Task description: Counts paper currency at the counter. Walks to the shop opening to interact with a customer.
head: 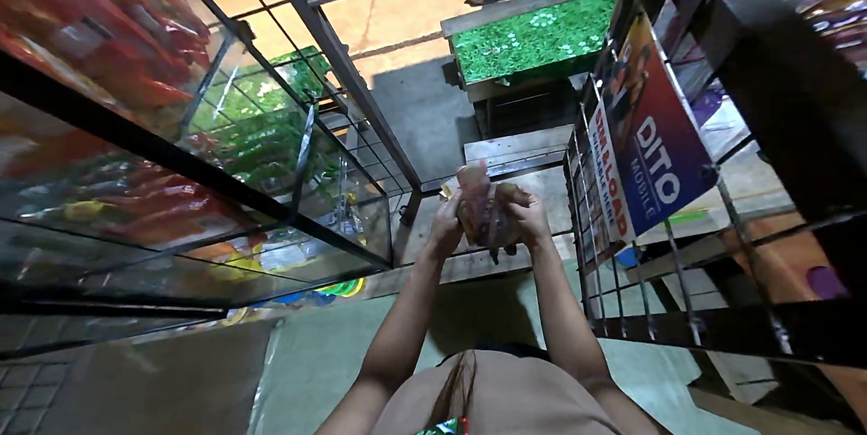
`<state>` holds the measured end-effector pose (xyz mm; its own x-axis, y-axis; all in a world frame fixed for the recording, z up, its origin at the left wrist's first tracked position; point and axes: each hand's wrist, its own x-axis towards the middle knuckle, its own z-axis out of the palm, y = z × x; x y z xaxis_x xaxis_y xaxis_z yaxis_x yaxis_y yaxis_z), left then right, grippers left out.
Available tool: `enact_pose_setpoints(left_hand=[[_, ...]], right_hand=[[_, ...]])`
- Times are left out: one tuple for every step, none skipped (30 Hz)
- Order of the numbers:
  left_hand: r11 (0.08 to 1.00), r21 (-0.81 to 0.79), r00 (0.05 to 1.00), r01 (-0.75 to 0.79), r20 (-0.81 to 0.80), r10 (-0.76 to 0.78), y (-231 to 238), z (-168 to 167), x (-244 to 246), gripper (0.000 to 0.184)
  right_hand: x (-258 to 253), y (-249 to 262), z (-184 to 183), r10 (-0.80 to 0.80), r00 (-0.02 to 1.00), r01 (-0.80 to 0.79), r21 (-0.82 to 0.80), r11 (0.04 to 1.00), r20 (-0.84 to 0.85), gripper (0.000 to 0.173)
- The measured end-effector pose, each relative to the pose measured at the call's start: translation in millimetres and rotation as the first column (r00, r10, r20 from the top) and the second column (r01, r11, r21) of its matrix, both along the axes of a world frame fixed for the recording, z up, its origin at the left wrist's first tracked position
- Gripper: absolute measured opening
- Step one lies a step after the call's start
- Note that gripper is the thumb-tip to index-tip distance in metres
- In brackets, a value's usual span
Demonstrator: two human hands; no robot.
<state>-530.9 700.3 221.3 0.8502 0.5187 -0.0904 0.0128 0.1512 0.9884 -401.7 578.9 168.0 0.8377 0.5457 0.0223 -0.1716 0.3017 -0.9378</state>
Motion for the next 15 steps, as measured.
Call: enact_pose_setpoints(left_hand=[[1.000,0.002,0.999,0.032,0.014,-0.032,1.6,1.0,-0.1,0.038],[0.999,0.024,0.999,0.024,0.025,-0.025,3.6,-1.1,1.8,0.031],[0.999,0.053,0.999,-0.001,0.042,-0.002,5.9,-4.7,4.2,0.029],[0.995,0.095,0.998,-0.038,0.044,0.034,7.0,-6.9,6.3,0.028],[0.989,0.130,0.997,-0.072,0.051,0.066,7.6,-8.3,7.9,0.026],[0.985,0.146,0.995,-0.091,0.059,0.083,8.3,-8.8,8.9,0.026],[0.983,0.150,0.993,-0.103,0.064,0.095,8.4,-7.6,9.5,0.025],[0.984,0.146,0.993,-0.104,0.063,0.096,7.4,-4.5,9.6,0.022],[0.985,0.141,0.995,-0.097,0.049,0.091,5.7,-0.2,9.3,0.020],[0.988,0.134,0.997,-0.080,0.029,0.076,4.4,3.4,8.6,0.021],[0.992,0.118,0.999,-0.051,0.014,0.050,4.0,6.1,7.5,0.029],[0.996,0.085,1.000,-0.022,0.009,0.021,4.5,8.5,6.4,0.038],[0.998,0.055,1.000,-0.014,0.015,0.013,4.6,9.9,6.6,0.042],[0.999,0.035,1.000,-0.006,0.023,0.006,4.7,11.5,6.4,0.042],[0.999,0.032,1.000,-0.003,0.020,0.002,4.5,13.6,5.2,0.040]], right_hand=[[2.1,-0.2,0.0,0.012,1.000,-0.012,0.000,1.000,-0.022,0.028],[3.9,0.2,-0.7,0.035,0.998,-0.035,0.002,0.999,-0.043,0.030],[5.2,0.5,-1.8,0.061,0.996,-0.061,0.007,0.998,-0.063,0.032],[6.2,0.9,-2.6,0.084,0.994,-0.083,0.018,0.996,-0.077,0.033],[6.4,1.5,-3.1,0.092,0.992,-0.089,0.038,0.995,-0.083,0.032],[6.1,2.6,-3.7,0.087,0.993,-0.083,0.056,0.995,-0.079,0.028],[5.6,3.6,-4.6,0.078,0.994,-0.072,0.076,0.994,-0.079,0.025],[5.3,4.6,-5.9,0.067,0.994,-0.059,0.096,0.994,-0.081,0.023],[4.6,5.1,-6.3,0.051,0.995,-0.041,0.105,0.994,-0.086,0.023],[3.9,5.6,-6.2,0.030,0.995,-0.020,0.103,0.994,-0.096,0.024],[3.4,6.4,-6.8,0.010,0.994,0.000,0.096,0.995,-0.109,0.026],[3.4,7.3,-7.3,-0.005,0.992,0.016,0.090,0.996,-0.125,0.027],[4.0,8.4,-7.9,-0.018,0.990,0.030,0.087,0.996,-0.137,0.028],[4.7,8.9,-8.0,-0.023,0.990,0.035,0.087,0.996,-0.140,0.030],[5.3,9.0,-8.0,-0.022,0.990,0.035,0.089,0.995,-0.140,0.034]])
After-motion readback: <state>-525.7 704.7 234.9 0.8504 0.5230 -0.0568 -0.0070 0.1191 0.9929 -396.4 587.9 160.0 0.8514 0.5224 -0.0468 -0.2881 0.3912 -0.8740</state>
